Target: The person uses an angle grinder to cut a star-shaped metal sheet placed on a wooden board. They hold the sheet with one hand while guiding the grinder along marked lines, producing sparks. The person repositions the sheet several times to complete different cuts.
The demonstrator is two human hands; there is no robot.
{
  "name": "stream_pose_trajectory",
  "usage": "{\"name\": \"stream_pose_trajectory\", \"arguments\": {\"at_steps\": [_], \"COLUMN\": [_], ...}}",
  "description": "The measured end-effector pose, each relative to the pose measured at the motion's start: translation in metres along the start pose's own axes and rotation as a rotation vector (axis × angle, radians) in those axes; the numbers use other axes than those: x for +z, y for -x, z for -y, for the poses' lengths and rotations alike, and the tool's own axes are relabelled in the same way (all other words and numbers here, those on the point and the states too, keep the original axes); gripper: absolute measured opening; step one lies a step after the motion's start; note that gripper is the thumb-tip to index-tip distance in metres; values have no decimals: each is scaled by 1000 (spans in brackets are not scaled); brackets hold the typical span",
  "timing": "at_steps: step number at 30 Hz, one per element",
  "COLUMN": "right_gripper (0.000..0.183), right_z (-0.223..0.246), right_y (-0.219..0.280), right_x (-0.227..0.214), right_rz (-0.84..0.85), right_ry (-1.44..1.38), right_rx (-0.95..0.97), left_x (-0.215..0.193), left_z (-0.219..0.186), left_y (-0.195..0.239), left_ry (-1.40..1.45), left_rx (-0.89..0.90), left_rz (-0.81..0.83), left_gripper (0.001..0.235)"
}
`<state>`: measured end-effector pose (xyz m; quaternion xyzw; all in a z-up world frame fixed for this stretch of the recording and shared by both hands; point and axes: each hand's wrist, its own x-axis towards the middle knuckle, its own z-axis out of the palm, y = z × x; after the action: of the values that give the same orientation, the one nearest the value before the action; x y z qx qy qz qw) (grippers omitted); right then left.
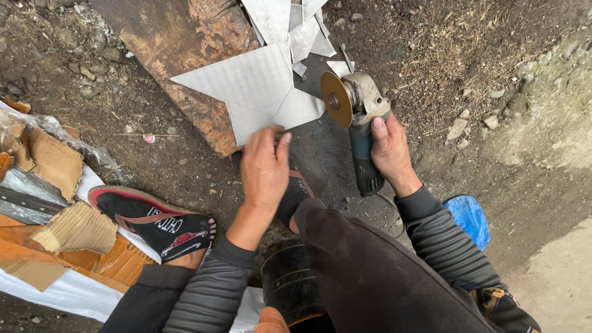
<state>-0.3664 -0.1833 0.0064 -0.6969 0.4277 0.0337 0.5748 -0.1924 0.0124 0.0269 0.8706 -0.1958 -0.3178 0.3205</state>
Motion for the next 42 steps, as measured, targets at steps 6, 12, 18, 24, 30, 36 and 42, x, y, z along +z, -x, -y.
{"name": "stream_pose_trajectory", "arguments": {"at_steps": [6,12,18,24,30,36,42], "right_gripper": [68,62,63,61,61,63,64], "right_z": [11,20,23,27,30,36,40], "right_y": [-7,-14,-19,-25,-30,-31,-33], "right_x": [2,5,9,11,14,16,16], "right_rz": [13,-22,-7,6,31,20,23], "right_ry": [-44,286,244,296,328,364,413], "right_rx": [159,-65,-95,-32,-21,-36,9], "left_x": [-37,-41,-37,-42,-52,-54,-47], "left_z": [24,29,26,5,-9,-13,-4], "left_y": [-38,-63,-68,-72,-72,-73,-71], "left_ry": [-394,-525,-673,-930,-1014,-1028,-1028], "left_rx": [299,396,366,409,383,396,411], "left_rz": [-61,13,77,153,290,329,295], "left_gripper": [54,60,59,91,122,106,76]}}
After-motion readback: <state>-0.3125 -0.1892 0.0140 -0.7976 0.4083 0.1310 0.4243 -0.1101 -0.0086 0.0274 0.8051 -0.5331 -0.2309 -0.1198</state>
